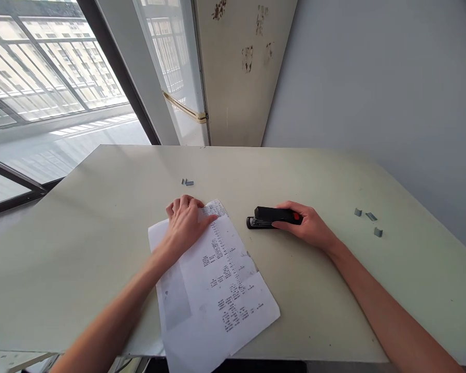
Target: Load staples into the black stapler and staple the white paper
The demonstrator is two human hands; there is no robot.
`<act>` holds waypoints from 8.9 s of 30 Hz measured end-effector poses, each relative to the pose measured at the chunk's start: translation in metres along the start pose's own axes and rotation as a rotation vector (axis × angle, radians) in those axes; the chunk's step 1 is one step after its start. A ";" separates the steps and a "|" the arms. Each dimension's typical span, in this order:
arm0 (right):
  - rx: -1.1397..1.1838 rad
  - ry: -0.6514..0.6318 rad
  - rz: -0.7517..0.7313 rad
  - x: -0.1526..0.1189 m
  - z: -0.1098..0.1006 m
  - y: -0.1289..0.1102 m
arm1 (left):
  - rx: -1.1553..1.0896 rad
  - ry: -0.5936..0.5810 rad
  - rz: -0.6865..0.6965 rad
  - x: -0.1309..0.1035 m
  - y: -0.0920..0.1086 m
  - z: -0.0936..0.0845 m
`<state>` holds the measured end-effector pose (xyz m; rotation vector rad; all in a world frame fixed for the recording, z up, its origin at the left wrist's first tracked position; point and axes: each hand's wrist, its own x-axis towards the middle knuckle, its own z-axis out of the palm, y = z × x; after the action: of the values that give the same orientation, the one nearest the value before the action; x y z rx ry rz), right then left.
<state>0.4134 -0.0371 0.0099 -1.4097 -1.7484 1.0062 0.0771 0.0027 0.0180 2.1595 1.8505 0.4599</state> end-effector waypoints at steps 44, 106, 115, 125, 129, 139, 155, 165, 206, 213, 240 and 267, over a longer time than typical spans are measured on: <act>0.056 -0.115 0.026 0.001 -0.004 -0.006 | -0.543 -0.375 0.203 0.032 0.033 0.005; -0.535 -0.106 0.186 0.031 0.046 -0.069 | -0.144 -0.170 0.771 -0.069 0.021 0.030; -0.486 -0.114 0.198 0.030 0.043 -0.068 | -0.159 -0.174 0.766 -0.068 0.020 0.033; -0.524 -0.116 0.216 0.031 0.046 -0.071 | -0.157 -0.186 0.762 -0.067 0.023 0.028; -0.562 -0.095 0.196 0.031 0.049 -0.072 | -0.166 -0.183 0.764 -0.067 0.022 0.030; -0.668 -0.087 0.160 0.032 0.057 -0.071 | -0.168 -0.192 0.763 -0.067 0.022 0.032; -0.714 -0.109 0.143 0.033 0.053 -0.074 | -0.120 -0.191 0.794 -0.066 0.021 0.031; -0.746 -0.152 0.205 0.033 0.053 -0.078 | -0.094 -0.191 0.779 -0.067 0.024 0.030; -0.668 0.022 -0.003 0.028 0.061 -0.067 | -0.158 -0.167 0.758 -0.070 0.019 0.035; -0.521 0.128 -0.203 -0.015 0.045 -0.039 | -0.109 -0.191 0.762 -0.070 0.011 0.023; -0.212 0.271 -0.031 0.009 0.023 0.000 | 0.088 0.119 0.277 0.000 -0.037 -0.007; -0.198 0.273 -0.077 0.010 0.023 0.000 | 0.159 0.185 0.288 -0.005 -0.038 -0.007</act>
<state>0.3914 -0.0307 -0.0009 -1.5093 -1.7179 0.5802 0.0394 0.0039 0.0096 2.5864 1.7219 0.6076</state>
